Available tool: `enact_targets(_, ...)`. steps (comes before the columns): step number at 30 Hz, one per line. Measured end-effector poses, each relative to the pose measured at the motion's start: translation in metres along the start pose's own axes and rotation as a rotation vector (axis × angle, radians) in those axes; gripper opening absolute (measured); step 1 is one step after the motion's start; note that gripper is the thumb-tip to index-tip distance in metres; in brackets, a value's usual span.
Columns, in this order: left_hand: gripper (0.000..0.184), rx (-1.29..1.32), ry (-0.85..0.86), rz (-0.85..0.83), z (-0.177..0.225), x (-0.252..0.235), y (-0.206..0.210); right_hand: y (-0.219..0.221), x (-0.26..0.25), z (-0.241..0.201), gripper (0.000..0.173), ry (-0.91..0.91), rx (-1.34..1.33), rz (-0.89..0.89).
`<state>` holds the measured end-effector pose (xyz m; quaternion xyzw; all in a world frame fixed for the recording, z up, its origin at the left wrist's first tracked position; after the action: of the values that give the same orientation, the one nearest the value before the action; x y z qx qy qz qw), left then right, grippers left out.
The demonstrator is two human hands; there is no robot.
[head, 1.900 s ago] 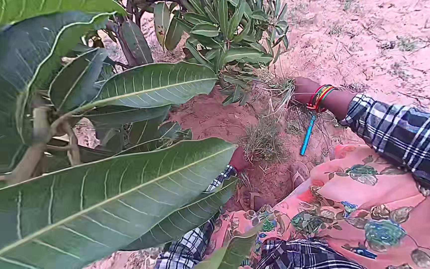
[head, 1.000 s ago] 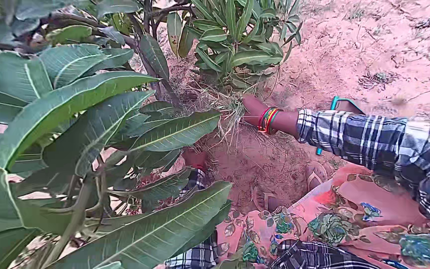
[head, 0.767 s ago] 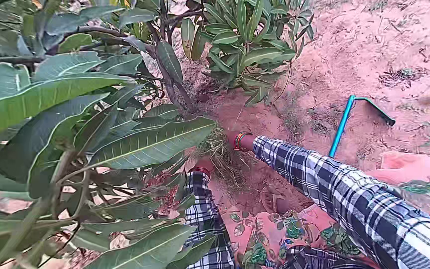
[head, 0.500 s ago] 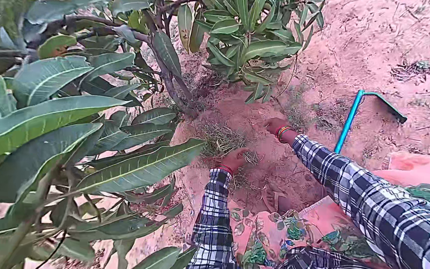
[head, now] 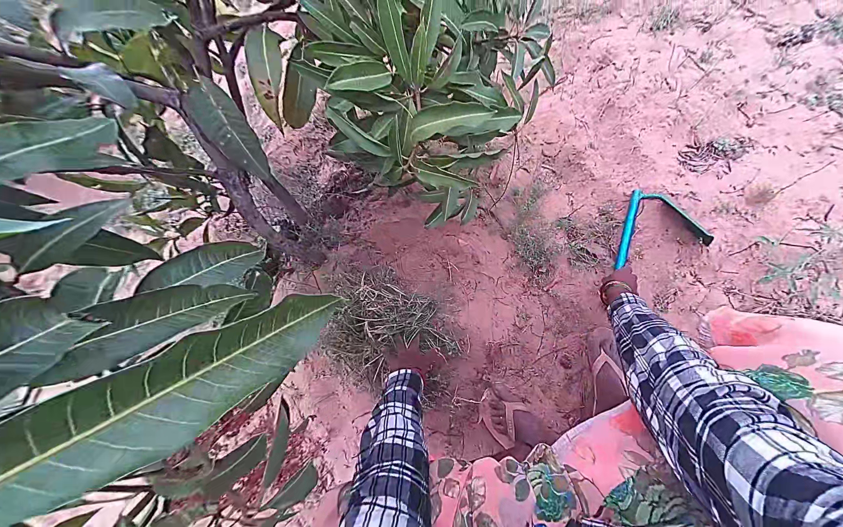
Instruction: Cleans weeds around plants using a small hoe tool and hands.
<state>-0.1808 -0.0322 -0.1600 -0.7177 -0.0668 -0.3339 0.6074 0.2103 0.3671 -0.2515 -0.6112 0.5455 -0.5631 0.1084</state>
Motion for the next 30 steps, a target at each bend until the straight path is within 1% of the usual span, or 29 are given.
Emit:
enact_targets(1,0.074,-0.012,0.0,-0.01,0.005,0.003,0.0,-0.003,0.003,-0.001,0.062,0.026,-0.044,-0.019)
enact_targets(3,0.074,-0.041,0.001,-0.03,0.011,0.01,0.001,-0.016,0.014,-0.005,0.057,0.076,-0.207,0.013)
enact_targets(4,0.074,-0.043,0.008,-0.037,0.014,0.013,0.0,-0.022,0.017,-0.009,0.056,0.08,-0.265,0.037)
enact_targets(6,0.071,-0.017,0.027,-0.021,0.021,0.018,-0.009,-0.035,0.016,-0.023,0.058,0.034,-0.298,0.08)
enact_targets(7,0.069,0.025,0.032,0.023,0.022,0.018,-0.019,-0.043,0.017,-0.031,0.059,-0.004,-0.344,0.109)
enact_targets(9,0.062,0.172,0.013,0.203,0.013,0.018,-0.049,-0.064,0.025,-0.051,0.062,-0.073,-0.511,0.154)
enact_targets(11,0.068,0.309,-0.096,0.408,-0.016,0.019,-0.077,-0.088,0.038,-0.077,0.06,-0.142,-0.749,0.187)
enact_targets(12,0.074,0.368,-0.164,0.502,-0.036,0.017,-0.084,-0.1,0.045,-0.092,0.058,-0.186,-0.852,0.193)
enact_targets(13,0.085,0.433,-0.245,0.555,-0.058,0.012,-0.082,-0.109,0.049,-0.106,0.055,-0.236,-0.949,0.193)
enact_targets(15,0.109,0.594,-0.405,0.558,-0.102,-0.003,-0.06,-0.119,0.059,-0.135,0.047,-0.321,-1.16,0.122)
enact_targets(16,0.116,0.665,-0.439,0.506,-0.117,-0.014,-0.042,-0.117,0.061,-0.146,0.046,-0.361,-1.25,0.064)
enact_targets(17,0.113,0.715,-0.432,0.44,-0.126,-0.024,-0.023,-0.107,0.062,-0.155,0.046,-0.391,-1.298,-0.001)
enact_targets(18,0.103,0.719,-0.416,0.369,-0.129,-0.031,-0.006,-0.089,0.061,-0.158,0.046,-0.403,-1.299,-0.06)
enact_targets(19,0.095,0.667,-0.394,0.276,-0.124,-0.031,0.006,-0.063,0.062,-0.157,0.047,-0.403,-1.249,-0.116)
enact_targets(20,0.091,0.595,-0.381,0.201,-0.119,-0.031,0.015,-0.028,0.063,-0.148,0.05,-0.379,-1.151,-0.172)
enact_targets(21,0.088,0.547,-0.366,0.149,-0.11,-0.029,0.019,0.01,0.068,-0.132,0.055,-0.348,-0.992,-0.227)
enact_targets(22,0.089,0.536,-0.362,0.141,-0.102,-0.029,0.019,0.046,0.079,-0.113,0.06,-0.308,-0.816,-0.304)
enact_targets(23,0.095,0.543,-0.356,0.169,-0.098,-0.034,0.02,0.079,0.092,-0.094,0.061,-0.27,-0.659,-0.38)
enact_targets(24,0.1,0.568,-0.343,0.212,-0.095,-0.038,0.021,0.101,0.108,-0.079,0.06,-0.255,-0.539,-0.436)
enact_targets(25,0.103,0.606,-0.314,0.245,-0.087,-0.039,0.019,0.115,0.124,-0.07,0.06,-0.258,-0.474,-0.459)
enact_targets(26,0.105,0.668,-0.271,0.259,-0.074,-0.041,0.009,0.12,0.139,-0.076,0.059,-0.271,-0.469,-0.471)
enact_targets(28,0.104,0.763,-0.165,0.26,-0.042,-0.031,0.001,0.115,0.159,-0.08,0.056,-0.269,-0.486,-0.457)
enact_targets(30,0.103,0.807,-0.04,0.222,-0.005,-0.02,-0.006,0.1,0.162,-0.085,0.055,-0.275,-0.472,-0.424)
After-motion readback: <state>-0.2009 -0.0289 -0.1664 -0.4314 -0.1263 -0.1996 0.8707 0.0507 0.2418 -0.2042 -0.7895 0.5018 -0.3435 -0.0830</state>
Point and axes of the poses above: each hand's wrist, its own x-axis away from the middle knuckle, its own y-axis out of the palm, z = x × y, the point moved 10 cm from there along -x, towards the middle knuckle, and after that the axes turned 1 degree about z, right-handed, at the moved point
